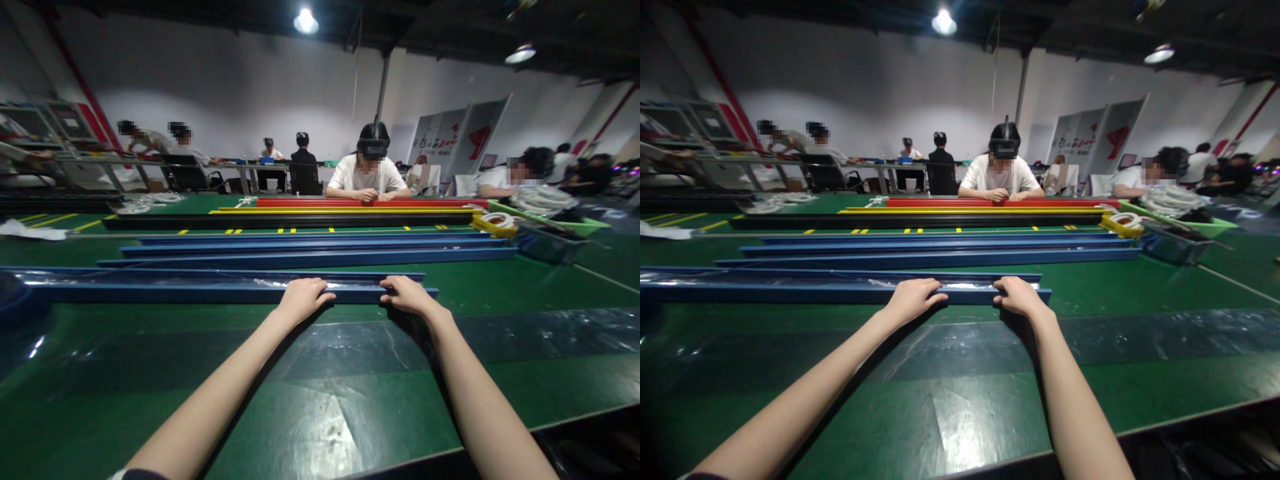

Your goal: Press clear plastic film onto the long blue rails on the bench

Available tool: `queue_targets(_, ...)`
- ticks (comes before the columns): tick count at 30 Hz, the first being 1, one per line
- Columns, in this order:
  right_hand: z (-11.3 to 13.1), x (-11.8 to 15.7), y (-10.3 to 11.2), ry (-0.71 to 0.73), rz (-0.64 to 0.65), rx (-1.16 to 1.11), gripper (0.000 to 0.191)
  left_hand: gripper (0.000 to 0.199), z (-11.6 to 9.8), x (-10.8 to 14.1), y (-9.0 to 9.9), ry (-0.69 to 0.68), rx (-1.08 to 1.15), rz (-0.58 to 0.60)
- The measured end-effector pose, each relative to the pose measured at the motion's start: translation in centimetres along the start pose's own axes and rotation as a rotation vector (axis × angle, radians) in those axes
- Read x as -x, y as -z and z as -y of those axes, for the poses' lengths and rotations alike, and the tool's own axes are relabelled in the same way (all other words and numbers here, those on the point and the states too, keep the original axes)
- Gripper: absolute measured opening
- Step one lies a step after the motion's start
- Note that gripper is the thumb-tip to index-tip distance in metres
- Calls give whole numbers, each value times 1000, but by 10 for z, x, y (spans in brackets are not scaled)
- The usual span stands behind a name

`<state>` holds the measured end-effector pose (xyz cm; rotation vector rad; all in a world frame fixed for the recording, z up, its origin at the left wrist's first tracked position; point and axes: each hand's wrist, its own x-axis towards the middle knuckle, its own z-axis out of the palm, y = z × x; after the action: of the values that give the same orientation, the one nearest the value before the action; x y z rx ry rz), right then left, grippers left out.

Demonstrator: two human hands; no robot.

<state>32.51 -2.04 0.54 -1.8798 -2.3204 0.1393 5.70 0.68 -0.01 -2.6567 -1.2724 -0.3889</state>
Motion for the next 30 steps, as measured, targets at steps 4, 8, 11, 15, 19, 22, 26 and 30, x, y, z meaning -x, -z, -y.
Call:
queue_targets(4, -2, 0, 0, 13, 2, -32, 30, 39, 2, 0, 1, 30, 16, 22)
queue_targets(8, -4, 0, -1, 24, -10, -57, 32, 42, 11, -1, 0, 50, 63, 56)
queue_targets(11, -6, -1, -2, 26, -12, -69, 31, 44, 19, -2, 0, 69, 92, 102)
queue_targets(15, -6, -1, -3, 24, -8, -73, 27, 48, 23, -3, 1, 104, 97, 124)
queue_targets(19, -5, -1, -2, 5, -7, -73, 28, 50, 22, -3, 1, 104, 74, 115)
queue_targets(22, -3, 1, -2, -17, -10, -70, 30, 48, 21, 1, -5, 57, 51, 54)
queue_targets(26, 2, 3, -2, -35, -29, -4, 28, 43, 18, 8, -17, -48, -66, -172)
queue_targets(30, 11, 5, -1, -16, -29, 97, 28, 40, 16, 12, -24, -110, -151, -285)
